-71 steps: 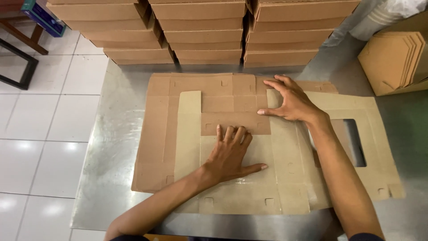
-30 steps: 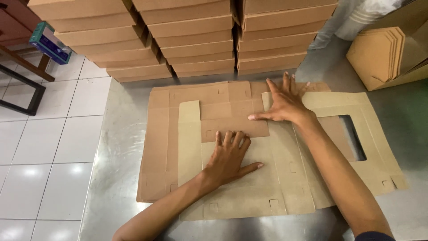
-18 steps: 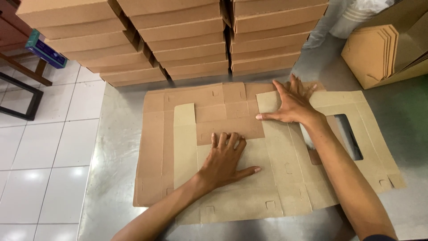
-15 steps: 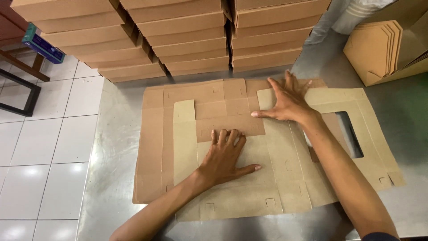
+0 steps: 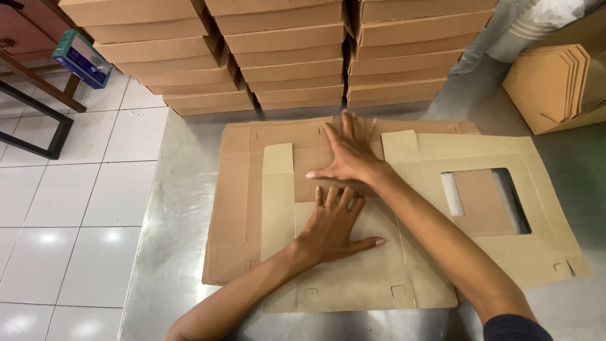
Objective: Assembling cardboard boxes with plastic windows by folding flaps and securing components.
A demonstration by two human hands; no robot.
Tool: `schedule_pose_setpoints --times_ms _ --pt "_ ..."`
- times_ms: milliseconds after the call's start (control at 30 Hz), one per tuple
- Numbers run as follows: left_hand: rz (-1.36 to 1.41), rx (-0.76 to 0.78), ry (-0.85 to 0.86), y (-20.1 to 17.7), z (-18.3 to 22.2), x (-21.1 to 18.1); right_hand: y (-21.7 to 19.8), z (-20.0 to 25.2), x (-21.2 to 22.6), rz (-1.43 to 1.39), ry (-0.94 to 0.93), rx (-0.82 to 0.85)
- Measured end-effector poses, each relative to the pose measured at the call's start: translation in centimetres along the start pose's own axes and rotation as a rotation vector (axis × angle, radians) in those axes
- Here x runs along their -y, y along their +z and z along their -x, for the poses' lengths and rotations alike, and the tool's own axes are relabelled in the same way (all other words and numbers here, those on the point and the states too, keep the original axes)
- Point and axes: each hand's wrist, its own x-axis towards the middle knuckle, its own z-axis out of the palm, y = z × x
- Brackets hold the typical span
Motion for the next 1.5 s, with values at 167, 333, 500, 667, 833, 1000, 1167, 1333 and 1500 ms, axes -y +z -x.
schedule_pose_setpoints --times_ms 167,333,500,667,833,1000,1167,1333,1500 --pt "0.002 0.011 -0.001 -0.4 -0.1 0.0 2.0 -2.3 2.0 0.028 -0.042 0.013" --pt "-0.095 -0.049 -0.012 -0.2 0.3 -0.6 2.4 -2.5 1.8 -0.026 -0.078 0.023" --pt "-0.142 -0.056 0.004 1.8 0.3 -0.3 0.3 -1.0 0.9 0.008 -0.033 -0.002" --pt "-0.117 -0.04 0.008 2.2 0.5 -0.1 -0.8 0.5 -2.7 0.017 0.005 -0.037" --pt "-0.099 0.019 0.002 2.0 0.3 -0.2 -1.8 2.1 -6.7 -0.001 0.074 -0.102" --pt "-0.082 0.07 -0.011 1.2 0.1 -0.4 -3.9 4.3 -9.0 -0.052 0.199 -0.068" --pt "-0.075 0.099 -0.023 1.1 -0.2 -0.4 -5.7 5.9 -10.3 -0.098 0.302 -0.04" --pt "-0.112 0.037 0.002 0.9 0.0 -0.4 -5.5 5.7 -11.7 -0.124 0.287 -0.008" --pt "-0.045 -0.046 0.018 1.7 -0.8 1.3 -8.1 6.9 -8.6 -0.139 0.294 -0.021"
